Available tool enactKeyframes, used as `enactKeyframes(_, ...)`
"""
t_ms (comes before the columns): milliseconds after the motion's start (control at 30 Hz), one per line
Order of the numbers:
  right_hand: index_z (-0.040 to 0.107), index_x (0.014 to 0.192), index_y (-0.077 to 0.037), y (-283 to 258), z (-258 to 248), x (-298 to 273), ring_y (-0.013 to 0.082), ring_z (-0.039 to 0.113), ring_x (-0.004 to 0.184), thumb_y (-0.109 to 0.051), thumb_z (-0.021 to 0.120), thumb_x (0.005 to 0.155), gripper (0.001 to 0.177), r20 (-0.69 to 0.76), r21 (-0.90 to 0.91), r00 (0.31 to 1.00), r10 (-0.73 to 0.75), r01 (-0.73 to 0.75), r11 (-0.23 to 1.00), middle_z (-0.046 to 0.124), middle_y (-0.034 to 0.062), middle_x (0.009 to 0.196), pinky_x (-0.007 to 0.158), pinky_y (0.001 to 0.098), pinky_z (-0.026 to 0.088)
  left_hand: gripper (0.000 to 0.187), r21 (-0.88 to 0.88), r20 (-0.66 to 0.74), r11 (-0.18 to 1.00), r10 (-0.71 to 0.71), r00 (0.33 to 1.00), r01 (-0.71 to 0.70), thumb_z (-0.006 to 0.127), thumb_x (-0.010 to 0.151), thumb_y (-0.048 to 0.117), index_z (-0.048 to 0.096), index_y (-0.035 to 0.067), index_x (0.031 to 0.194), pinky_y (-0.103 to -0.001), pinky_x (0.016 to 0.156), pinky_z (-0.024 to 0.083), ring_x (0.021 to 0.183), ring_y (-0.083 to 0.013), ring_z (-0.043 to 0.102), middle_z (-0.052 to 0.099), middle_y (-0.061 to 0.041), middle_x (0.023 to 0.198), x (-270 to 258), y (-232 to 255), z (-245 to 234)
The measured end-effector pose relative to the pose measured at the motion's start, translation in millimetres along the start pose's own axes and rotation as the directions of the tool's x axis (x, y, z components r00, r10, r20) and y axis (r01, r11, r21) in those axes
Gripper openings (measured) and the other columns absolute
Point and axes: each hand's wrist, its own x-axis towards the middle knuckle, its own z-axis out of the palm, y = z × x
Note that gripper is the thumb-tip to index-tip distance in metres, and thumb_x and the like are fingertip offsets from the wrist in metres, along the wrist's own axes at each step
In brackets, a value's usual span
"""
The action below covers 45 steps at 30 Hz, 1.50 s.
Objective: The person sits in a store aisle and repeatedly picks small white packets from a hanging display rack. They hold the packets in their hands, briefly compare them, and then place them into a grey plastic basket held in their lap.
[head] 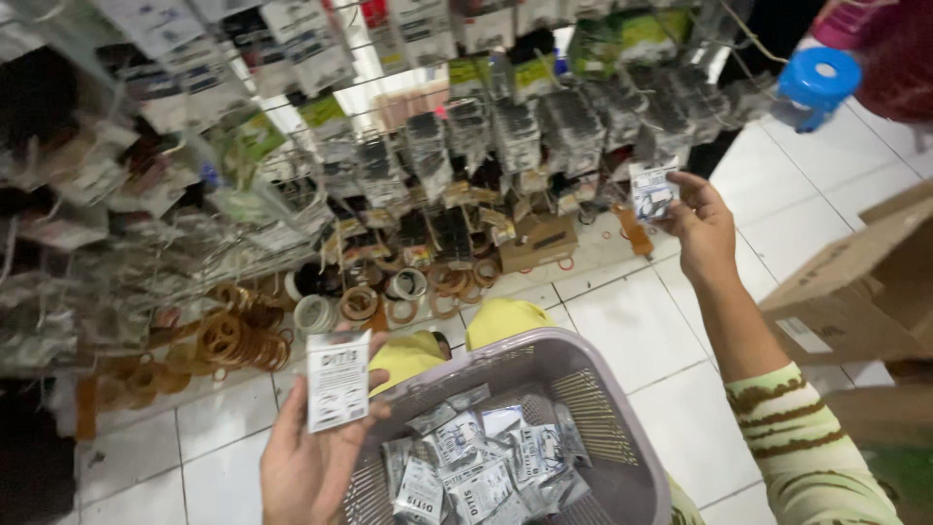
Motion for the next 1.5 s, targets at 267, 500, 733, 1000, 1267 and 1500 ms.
enactKeyframes(267, 0.061, 0.133, -0.014, 8, -69, 40, 0.0213, 0.064, 0.099, 0.006, 0.043, 0.089, 0.051, -0.207, -0.115, 0.977, -0.05, 0.026, 0.993, 0.058, 0.0105, 0.11, 0.076, 0.0313, 0.067, 0.056, 0.025, -0.023, 0.999, -0.041, 0.999, 0.042, 0.047, 0.109, 0.034, 0.039, 0.001, 0.153, -0.045, 0.082, 0.056, 0.116, -0.037, 0.063, 0.043, -0.035, 0.151, 5, -4, -6)
enactKeyframes(500, 0.057, 0.138, -0.013, 19, -89, 86, 0.0211, 0.067, 0.095, 0.007, 0.042, 0.095, 0.05, -0.212, -0.126, 0.976, -0.046, 0.019, 0.992, 0.062, 0.0108, 0.112, 0.073, 0.0323, 0.065, 0.054, -0.007, -0.008, 0.999, -0.036, 0.999, 0.036, 0.048, 0.109, 0.032, 0.039, 0.0, 0.151, -0.045, 0.083, 0.056, 0.111, -0.0356, 0.066, 0.044, -0.037, 0.149, 8, -8, 7)
enactKeyframes(733, 0.063, 0.133, -0.02, 34, -89, 124, 0.0259, 0.062, 0.103, 0.007, 0.043, 0.091, 0.054, -0.237, -0.175, 0.971, -0.018, -0.025, 0.984, 0.051, 0.0145, 0.124, 0.071, 0.0287, 0.066, 0.056, -0.008, -0.002, 0.998, -0.059, 0.998, 0.059, 0.049, 0.109, 0.034, 0.037, 0.002, 0.154, -0.043, 0.083, 0.056, 0.113, -0.0358, 0.066, 0.039, -0.037, 0.151, 10, -10, 4)
enactKeyframes(1000, 0.063, 0.136, -0.016, 60, -102, 156, 0.0248, 0.065, 0.103, 0.007, 0.044, 0.088, 0.057, -0.195, -0.102, 0.98, -0.039, 0.019, 0.995, 0.061, 0.0112, 0.13, 0.071, 0.0306, 0.065, 0.052, 0.048, -0.059, 0.998, -0.029, 0.998, 0.032, 0.047, 0.107, 0.034, 0.045, 0.001, 0.147, -0.043, 0.077, 0.057, 0.11, -0.0377, 0.067, 0.047, -0.038, 0.147, 8, -11, 4)
enactKeyframes(1267, 0.07, 0.12, -0.019, 53, -107, 140, 0.0145, 0.066, 0.087, 0.006, 0.034, 0.081, 0.059, -0.337, -0.061, 0.941, 0.014, -0.037, 0.997, 0.064, 0.0025, 0.102, 0.063, 0.0271, 0.062, 0.055, 0.067, -0.101, 0.997, -0.024, 0.995, 0.031, 0.044, 0.107, 0.035, 0.043, 0.001, 0.15, -0.042, 0.076, 0.059, 0.108, -0.0363, 0.066, 0.05, -0.038, 0.144, 3, -9, 4)
enactKeyframes(1500, 0.069, 0.126, -0.02, 44, -97, 150, 0.0197, 0.065, 0.096, 0.008, 0.037, 0.082, 0.061, -0.313, -0.131, 0.948, 0.054, -0.1, 0.986, 0.063, 0.0094, 0.125, 0.07, 0.0293, 0.065, 0.055, 0.067, -0.094, 0.997, -0.032, 0.995, 0.039, 0.042, 0.107, 0.036, 0.043, 0.002, 0.151, -0.041, 0.075, 0.061, 0.106, -0.0351, 0.066, 0.051, -0.037, 0.143, 5, -10, 7)
